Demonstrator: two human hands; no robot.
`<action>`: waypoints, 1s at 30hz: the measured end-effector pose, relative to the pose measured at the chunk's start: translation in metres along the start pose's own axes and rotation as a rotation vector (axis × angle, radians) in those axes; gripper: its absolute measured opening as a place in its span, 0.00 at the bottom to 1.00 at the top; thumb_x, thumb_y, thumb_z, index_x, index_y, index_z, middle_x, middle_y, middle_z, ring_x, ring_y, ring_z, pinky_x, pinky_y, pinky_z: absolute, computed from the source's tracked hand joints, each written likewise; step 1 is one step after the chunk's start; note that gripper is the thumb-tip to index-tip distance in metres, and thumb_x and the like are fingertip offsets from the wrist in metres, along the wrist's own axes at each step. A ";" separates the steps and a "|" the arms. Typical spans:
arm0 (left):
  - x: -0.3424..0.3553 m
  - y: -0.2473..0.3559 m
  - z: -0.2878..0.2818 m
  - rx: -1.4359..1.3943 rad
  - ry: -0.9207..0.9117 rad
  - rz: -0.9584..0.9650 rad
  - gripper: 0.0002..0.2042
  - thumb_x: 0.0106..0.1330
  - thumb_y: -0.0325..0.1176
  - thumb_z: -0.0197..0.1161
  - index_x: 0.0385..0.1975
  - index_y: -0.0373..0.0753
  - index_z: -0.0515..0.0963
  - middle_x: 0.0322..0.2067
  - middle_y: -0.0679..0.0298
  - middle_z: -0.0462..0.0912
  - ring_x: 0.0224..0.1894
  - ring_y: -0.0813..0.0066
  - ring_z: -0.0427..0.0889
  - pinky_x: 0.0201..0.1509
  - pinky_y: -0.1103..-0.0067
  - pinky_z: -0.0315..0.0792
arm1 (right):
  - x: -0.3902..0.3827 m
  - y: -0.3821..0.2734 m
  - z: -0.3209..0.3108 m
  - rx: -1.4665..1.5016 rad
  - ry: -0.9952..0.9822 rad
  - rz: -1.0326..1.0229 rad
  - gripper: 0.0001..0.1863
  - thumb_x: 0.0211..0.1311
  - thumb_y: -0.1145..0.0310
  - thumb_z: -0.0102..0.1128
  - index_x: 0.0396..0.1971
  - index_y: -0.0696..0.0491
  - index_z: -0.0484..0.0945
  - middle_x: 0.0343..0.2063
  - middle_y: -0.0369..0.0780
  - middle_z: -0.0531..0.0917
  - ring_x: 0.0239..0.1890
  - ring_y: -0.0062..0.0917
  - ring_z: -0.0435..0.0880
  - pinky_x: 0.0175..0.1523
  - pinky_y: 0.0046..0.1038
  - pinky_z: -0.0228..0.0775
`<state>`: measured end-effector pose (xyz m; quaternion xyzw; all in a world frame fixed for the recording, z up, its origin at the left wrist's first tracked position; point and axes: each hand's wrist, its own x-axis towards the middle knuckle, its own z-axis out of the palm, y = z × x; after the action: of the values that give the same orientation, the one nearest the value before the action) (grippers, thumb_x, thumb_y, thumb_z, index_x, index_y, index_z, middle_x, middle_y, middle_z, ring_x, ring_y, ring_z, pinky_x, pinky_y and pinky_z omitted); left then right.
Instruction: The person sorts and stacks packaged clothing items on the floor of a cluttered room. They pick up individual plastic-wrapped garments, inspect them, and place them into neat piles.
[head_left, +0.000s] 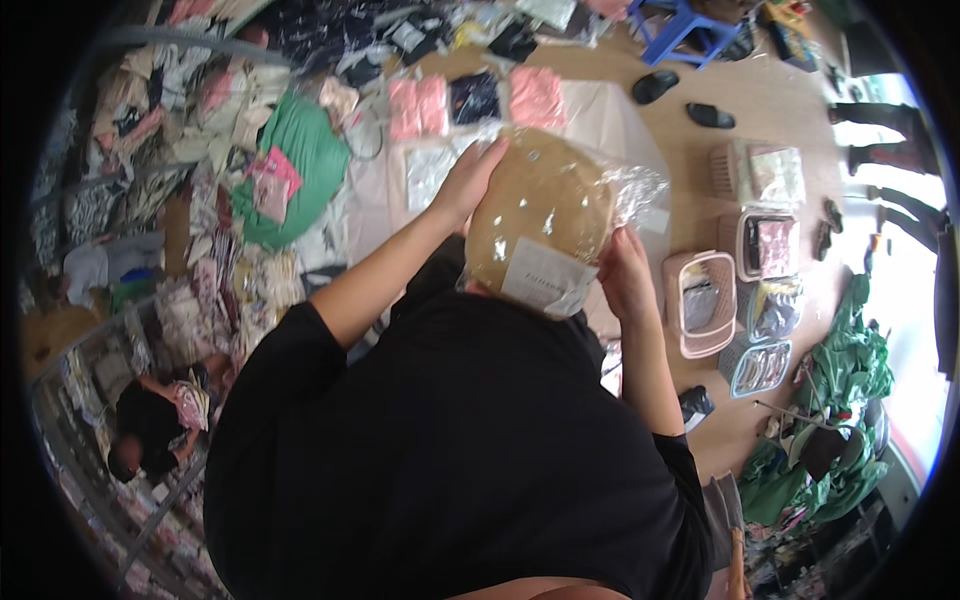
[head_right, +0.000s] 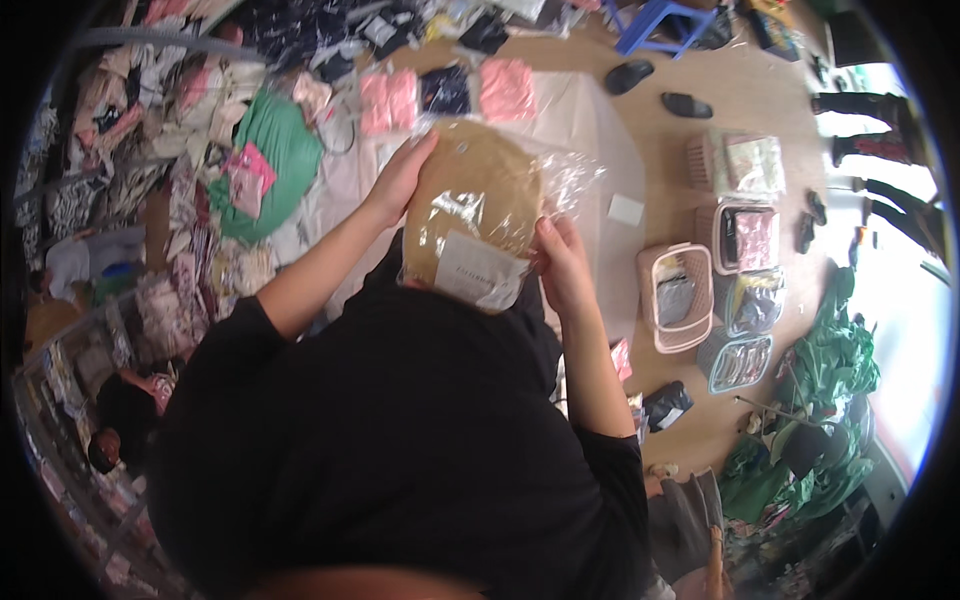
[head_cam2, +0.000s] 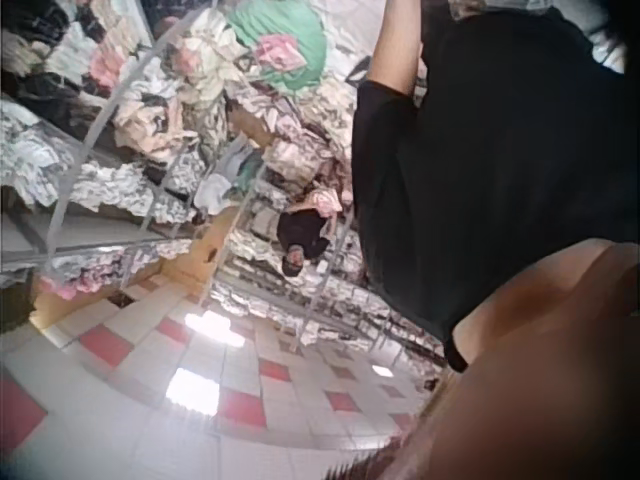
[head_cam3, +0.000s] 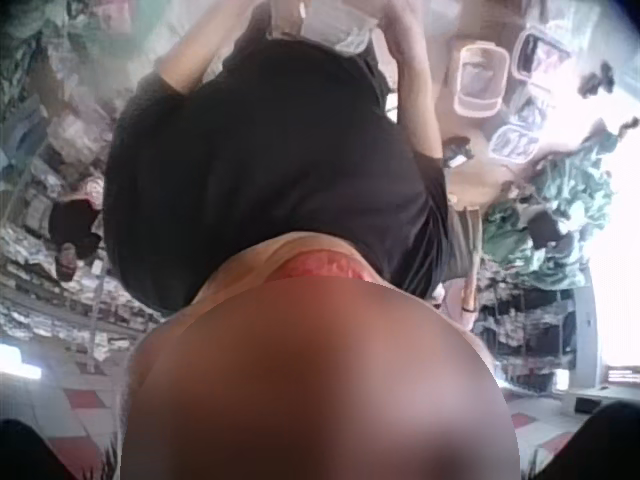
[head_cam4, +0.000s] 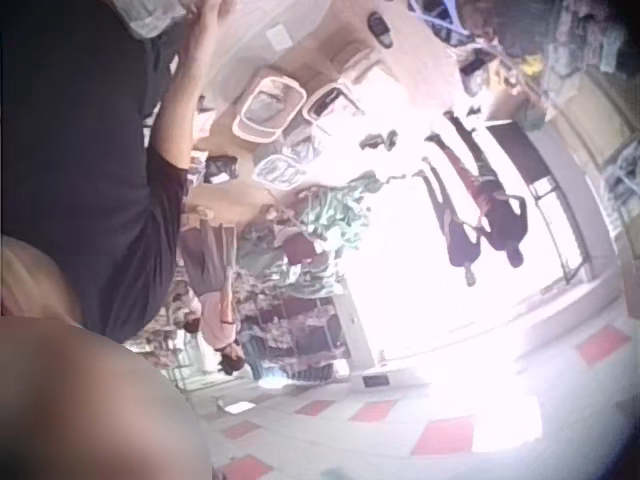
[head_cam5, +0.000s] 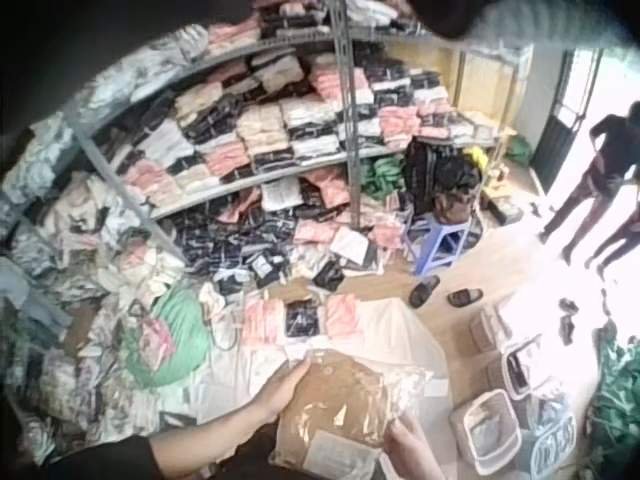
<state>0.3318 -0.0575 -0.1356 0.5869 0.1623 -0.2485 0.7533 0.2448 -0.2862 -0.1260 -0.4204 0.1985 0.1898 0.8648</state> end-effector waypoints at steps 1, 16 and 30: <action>0.000 0.001 0.002 -0.086 -0.069 -0.052 0.19 0.67 0.43 0.49 0.49 0.35 0.69 0.43 0.60 0.77 0.43 0.77 0.76 0.50 0.79 0.69 | 0.005 0.004 -0.005 -0.073 0.076 0.031 0.22 0.60 0.63 0.56 0.50 0.58 0.65 0.28 0.33 0.74 0.27 0.14 0.72 0.34 0.19 0.67; 0.021 0.003 -0.036 -0.028 -0.051 0.106 0.15 0.70 0.42 0.44 0.43 0.38 0.71 0.31 0.66 0.77 0.28 0.81 0.78 0.27 0.85 0.72 | 0.049 -0.027 0.017 0.269 0.053 0.135 0.15 0.59 0.71 0.48 0.43 0.65 0.70 0.36 0.46 0.80 0.35 0.28 0.82 0.41 0.27 0.76; -0.001 -0.041 -0.001 -0.274 -0.259 -0.207 0.25 0.65 0.35 0.53 0.60 0.36 0.57 0.54 0.57 0.69 0.55 0.66 0.70 0.56 0.72 0.67 | 0.024 -0.016 0.022 -0.151 0.378 0.045 0.31 0.62 0.45 0.45 0.55 0.57 0.66 0.48 0.42 0.74 0.51 0.27 0.70 0.56 0.29 0.60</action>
<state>0.3076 -0.0635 -0.1680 0.4224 0.1558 -0.3735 0.8110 0.2768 -0.2740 -0.1151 -0.5078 0.3517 0.1410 0.7736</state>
